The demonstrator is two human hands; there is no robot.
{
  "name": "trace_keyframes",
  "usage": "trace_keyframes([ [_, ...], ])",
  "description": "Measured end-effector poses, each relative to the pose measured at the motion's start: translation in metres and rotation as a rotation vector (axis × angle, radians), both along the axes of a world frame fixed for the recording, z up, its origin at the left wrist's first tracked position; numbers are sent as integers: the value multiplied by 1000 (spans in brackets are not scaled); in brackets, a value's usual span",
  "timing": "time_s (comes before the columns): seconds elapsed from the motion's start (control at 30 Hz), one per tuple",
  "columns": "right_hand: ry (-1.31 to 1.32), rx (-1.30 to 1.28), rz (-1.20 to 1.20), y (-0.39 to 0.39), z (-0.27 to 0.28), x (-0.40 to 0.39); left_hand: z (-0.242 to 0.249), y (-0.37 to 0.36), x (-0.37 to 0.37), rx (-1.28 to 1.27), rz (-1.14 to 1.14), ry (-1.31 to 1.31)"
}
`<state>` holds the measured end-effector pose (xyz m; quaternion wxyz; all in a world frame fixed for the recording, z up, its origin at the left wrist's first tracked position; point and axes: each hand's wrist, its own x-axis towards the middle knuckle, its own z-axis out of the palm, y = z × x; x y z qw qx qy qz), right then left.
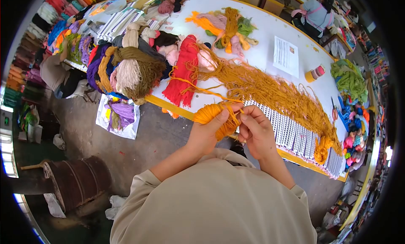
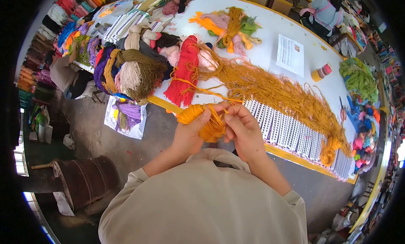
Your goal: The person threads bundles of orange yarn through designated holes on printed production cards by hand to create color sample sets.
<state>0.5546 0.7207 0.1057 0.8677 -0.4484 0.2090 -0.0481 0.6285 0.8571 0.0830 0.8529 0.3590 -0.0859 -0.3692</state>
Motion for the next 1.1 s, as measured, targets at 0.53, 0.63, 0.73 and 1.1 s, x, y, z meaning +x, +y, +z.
trace_keyframes([
  [0.53,54,-117,98,1,-12,4,-7,2,1,83,30,-78],
  [0.63,87,-271,110,3,-8,6,-11,0,0,108,37,-163],
  [0.73,63,-300,119,5,-8,5,-13,0,-1,117,50,-165],
  [1.1,27,-22,32,0,-2,3,1,3,-1,12,20,14],
])
